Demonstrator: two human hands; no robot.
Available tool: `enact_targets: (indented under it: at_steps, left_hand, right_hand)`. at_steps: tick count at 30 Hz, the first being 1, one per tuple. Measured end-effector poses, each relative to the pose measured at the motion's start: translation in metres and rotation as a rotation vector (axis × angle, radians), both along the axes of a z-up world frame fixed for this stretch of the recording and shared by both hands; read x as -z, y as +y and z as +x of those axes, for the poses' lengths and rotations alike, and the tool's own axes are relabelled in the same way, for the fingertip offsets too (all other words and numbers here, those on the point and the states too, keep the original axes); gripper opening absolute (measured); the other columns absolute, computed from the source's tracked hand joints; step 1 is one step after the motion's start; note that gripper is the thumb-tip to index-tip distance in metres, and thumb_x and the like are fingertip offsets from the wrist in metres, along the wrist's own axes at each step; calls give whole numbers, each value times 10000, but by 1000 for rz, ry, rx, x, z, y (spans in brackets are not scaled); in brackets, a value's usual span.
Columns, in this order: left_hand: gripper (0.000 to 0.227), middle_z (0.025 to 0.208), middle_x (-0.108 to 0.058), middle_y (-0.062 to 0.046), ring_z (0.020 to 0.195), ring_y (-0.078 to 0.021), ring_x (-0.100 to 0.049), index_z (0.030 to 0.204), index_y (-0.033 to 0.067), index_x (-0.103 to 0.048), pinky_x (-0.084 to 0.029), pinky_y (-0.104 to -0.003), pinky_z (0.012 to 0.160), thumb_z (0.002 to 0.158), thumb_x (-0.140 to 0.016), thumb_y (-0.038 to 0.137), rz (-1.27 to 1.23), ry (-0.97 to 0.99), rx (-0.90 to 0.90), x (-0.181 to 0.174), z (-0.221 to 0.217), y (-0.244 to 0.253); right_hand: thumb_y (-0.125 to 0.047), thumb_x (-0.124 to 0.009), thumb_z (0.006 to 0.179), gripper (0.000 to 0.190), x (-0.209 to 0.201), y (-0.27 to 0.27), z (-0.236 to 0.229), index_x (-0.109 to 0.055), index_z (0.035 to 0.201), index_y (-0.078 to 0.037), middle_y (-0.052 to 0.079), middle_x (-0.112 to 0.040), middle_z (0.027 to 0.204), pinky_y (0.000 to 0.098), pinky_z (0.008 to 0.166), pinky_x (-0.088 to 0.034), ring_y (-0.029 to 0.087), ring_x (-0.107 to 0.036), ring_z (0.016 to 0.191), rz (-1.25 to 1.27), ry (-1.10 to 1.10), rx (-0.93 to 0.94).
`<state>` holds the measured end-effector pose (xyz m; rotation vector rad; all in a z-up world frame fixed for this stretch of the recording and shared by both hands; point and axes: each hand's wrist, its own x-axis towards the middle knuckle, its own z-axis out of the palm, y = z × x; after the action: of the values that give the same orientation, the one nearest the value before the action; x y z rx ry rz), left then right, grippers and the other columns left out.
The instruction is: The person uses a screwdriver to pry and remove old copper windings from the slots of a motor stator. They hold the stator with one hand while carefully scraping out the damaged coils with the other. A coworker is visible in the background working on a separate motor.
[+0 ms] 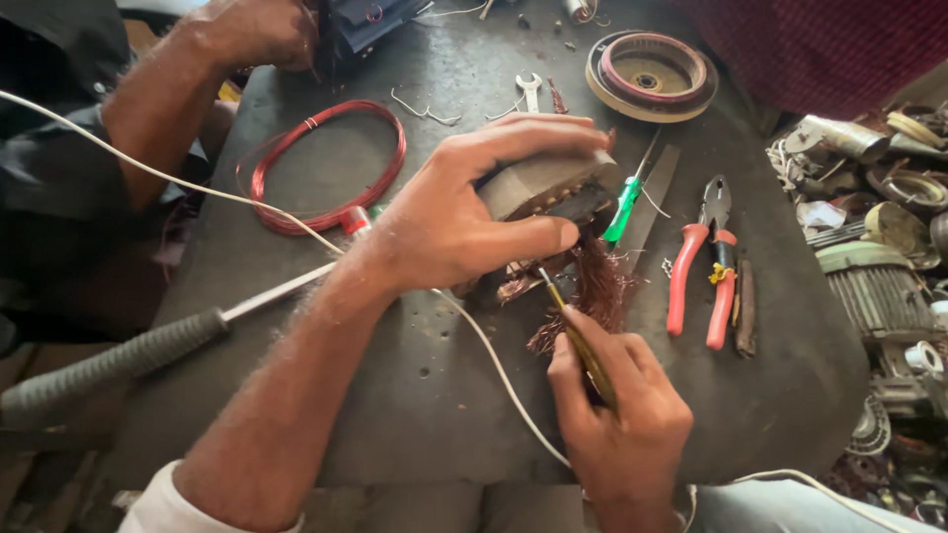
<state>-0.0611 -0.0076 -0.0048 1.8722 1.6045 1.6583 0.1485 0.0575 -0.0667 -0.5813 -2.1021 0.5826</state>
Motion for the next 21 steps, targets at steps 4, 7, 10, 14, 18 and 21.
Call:
enact_targets:
  at_steps: [4,7,10,14,18,21]
  left_hand:
    - [531,1358,-684,-97,1327,-204,-617,1364,34,-640,-484,-361,1122,1012,-636,433,21,-305,-41,1,-8,-4]
    - [618,1212,-731,-122,1141,-226,-666,1255,-8,-712,-514,-372,940,1015,-537,535,-9,-552,-207,7,-16,1]
    - [677,1092,-770,-95,1008,-206,-674,1160,-10,-762,-507,-349,846,973,-466,569,-145,-599,-299,13,-21,4]
    - [700,1115,-755,-55,1062,-177,-657,1198,37,-730,-475,-326,925,962,-422,620,-264,-511,-147,18,-19,3]
    - [772,1230,-679,-96,1178,-190,-624,1315,33,-628,-493,-340,1023,958,-557,713,-224,-239,-123,15,-12,-1]
    - [873,1257,-673,-121,1196,-204,-642,1436,90,-505,-508,-355,999,827,-696,685,-273,-253,-95,14,-5,-5]
  right_hand:
    - [-50,-756,883,270,1,0,3,-748,1152,-66,64,-710,852,276,669,-548,123,-702,711,-89,5,-7]
    - [-74,-769,887,265,5,0,3,-741,1149,-51,59,-720,833,264,689,-552,109,-699,723,-166,29,18]
    - [-116,-790,892,250,8,-1,1,-718,1119,-40,54,-765,896,251,748,-583,93,-742,799,-250,83,52]
    - [-130,-813,905,222,8,-4,3,-747,1099,-45,72,-780,940,266,799,-590,110,-761,853,-189,73,83]
    - [-142,-825,911,223,4,-5,0,-756,1099,-44,93,-776,945,277,796,-585,132,-762,844,-95,59,116]
    - [-150,-834,911,233,1,-4,-2,-767,1103,-37,109,-768,920,292,754,-571,161,-754,792,-63,-1,155]
